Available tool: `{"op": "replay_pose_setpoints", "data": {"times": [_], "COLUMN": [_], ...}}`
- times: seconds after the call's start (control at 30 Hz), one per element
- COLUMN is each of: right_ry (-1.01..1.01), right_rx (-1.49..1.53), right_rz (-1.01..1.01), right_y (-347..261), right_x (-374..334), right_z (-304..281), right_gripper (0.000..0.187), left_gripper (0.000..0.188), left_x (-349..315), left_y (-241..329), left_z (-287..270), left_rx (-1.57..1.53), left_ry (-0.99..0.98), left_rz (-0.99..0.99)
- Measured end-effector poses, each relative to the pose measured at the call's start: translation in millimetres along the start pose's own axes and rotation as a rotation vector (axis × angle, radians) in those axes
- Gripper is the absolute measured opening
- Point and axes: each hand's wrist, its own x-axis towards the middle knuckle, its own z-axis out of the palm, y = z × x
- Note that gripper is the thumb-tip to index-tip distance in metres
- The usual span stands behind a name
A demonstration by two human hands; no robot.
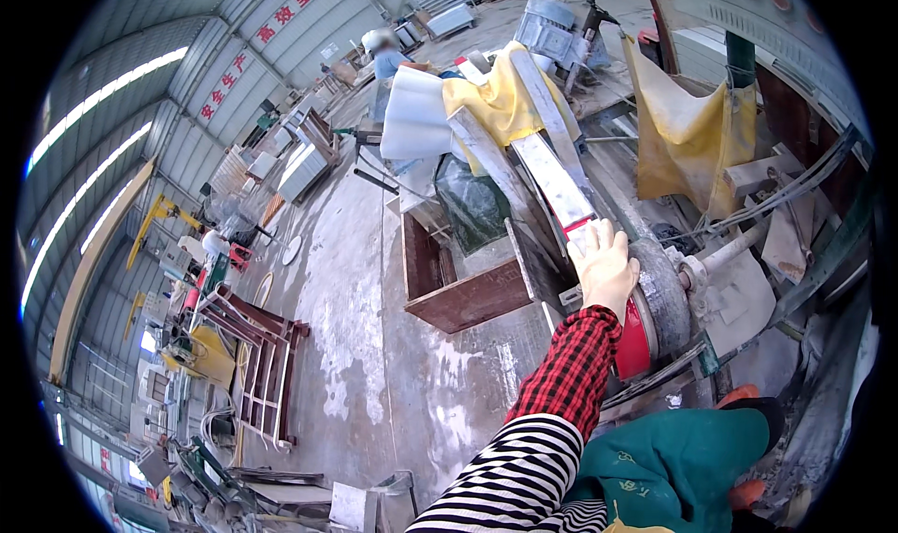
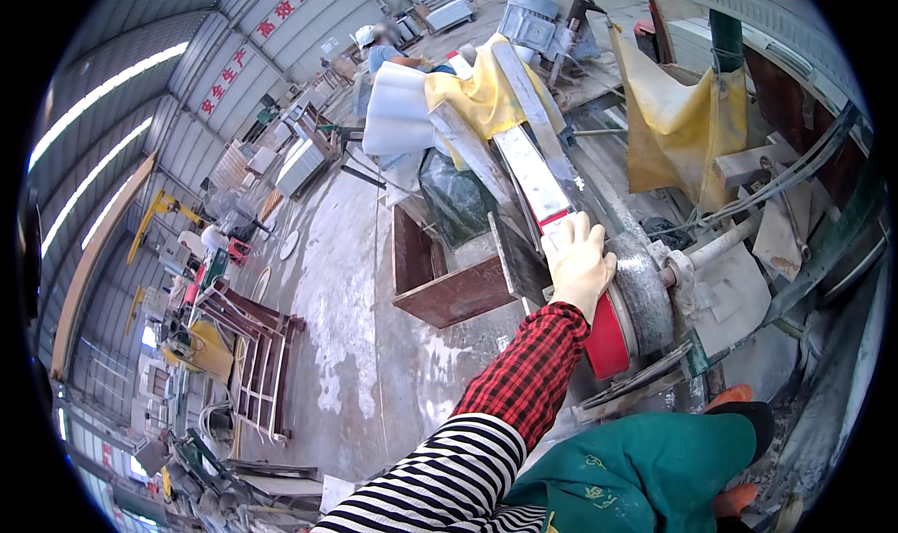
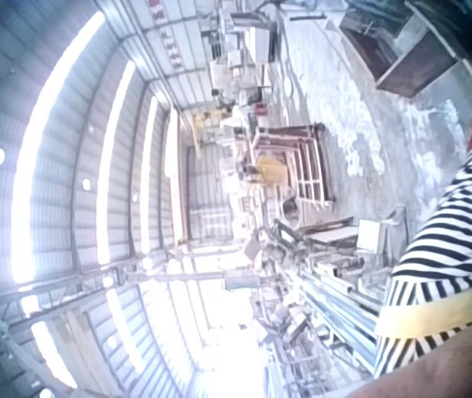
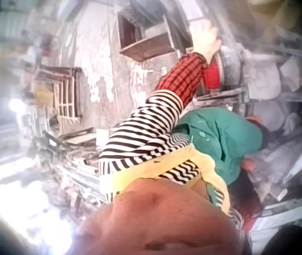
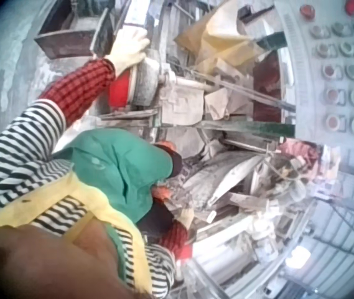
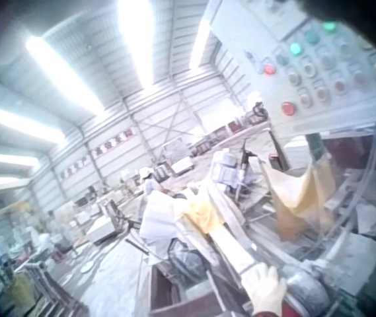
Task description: The person repeatedly places small, white rectangular blocks onto a moving red conveyor belt that feeds into a grinding machine. The person uses both hands to position the blocks and occasionally adjusts the machine's components. The task is performed in a repetitive cycle within an industrial setting.
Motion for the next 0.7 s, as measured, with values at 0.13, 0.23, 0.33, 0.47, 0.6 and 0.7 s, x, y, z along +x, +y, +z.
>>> {"op": "replay_pose_setpoints", "data": {"times": [0.13, 0.23, 0.33, 0.47, 0.6, 0.7], "right_ry": [0.000, -0.005, -0.007, -0.011, 0.027, 0.011], "right_rx": [-0.015, -0.017, -0.027, -0.040, -0.023, -0.031], "right_rz": [-0.003, -0.007, 0.008, -0.003, -0.007, -0.018], "right_y": [-9.3, -16.3, -14.6, -15.9, 17.6, 11.1], "right_x": [-3.0, -3.7, -8.8, -8.7, -6.9, -2.9], "right_z": [-5.4, -0.8, -4.5, -7.7, -16.3, -8.1], "right_gripper": [0.031, 0.031, 0.032, 0.032, 0.032, 0.033], "left_gripper": [0.047, 0.047, 0.045, 0.041, 0.043, 0.048], "left_x": [0.3, -2.0, -5.1, -11.1, -7.0, -12.6], "left_y": [7.0, 10.4, 15.8, 12.2, 29.3, 10.9], "left_z": [-0.5, -0.9, -9.6, -8.5, -10.6, -4.1], "left_rx": [-0.030, -0.036, -0.092, -0.096, -0.075, -0.001], "left_ry": [0.023, 0.044, -0.022, 0.015, 0.011, -0.005], "left_rz": [0.005, 0.017, -0.008, -0.014, 0.016, -0.012]}}
